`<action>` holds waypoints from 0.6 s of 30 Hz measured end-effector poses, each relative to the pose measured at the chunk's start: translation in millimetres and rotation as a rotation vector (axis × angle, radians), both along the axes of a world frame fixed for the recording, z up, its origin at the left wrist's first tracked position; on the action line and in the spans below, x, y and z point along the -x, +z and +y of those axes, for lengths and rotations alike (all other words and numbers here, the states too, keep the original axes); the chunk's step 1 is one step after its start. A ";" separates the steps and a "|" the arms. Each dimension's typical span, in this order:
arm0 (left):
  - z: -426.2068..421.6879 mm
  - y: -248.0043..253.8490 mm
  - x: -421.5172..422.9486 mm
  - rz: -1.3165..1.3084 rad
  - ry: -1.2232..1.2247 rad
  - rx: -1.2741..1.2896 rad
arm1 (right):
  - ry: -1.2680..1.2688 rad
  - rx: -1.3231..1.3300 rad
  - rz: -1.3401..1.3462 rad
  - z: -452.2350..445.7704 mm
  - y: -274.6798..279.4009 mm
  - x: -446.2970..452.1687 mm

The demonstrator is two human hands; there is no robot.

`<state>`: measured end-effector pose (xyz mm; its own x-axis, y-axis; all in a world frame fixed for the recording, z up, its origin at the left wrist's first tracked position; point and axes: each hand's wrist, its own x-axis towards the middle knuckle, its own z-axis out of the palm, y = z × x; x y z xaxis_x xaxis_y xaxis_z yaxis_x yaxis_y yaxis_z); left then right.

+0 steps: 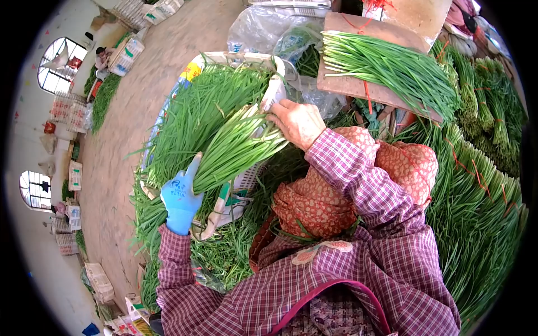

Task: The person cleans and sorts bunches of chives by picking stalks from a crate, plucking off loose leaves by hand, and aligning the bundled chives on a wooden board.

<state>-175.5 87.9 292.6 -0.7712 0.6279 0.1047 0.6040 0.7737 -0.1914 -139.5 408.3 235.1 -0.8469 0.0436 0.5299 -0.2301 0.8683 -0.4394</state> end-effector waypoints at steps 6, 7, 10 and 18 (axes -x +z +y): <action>-14.4 1.8 1.3 0.052 0.075 0.035 | -0.252 -0.149 -0.114 64.2 -39.3 2.0; -20.0 1.6 2.3 0.079 0.082 0.044 | -0.349 -0.248 -0.272 73.7 -32.9 -6.5; -25.5 1.6 3.4 0.101 0.118 0.052 | -0.422 -0.315 -0.475 96.0 -30.3 -18.6; -6.1 4.6 1.1 0.083 0.122 0.094 | -0.135 0.043 -0.209 5.5 25.2 -17.5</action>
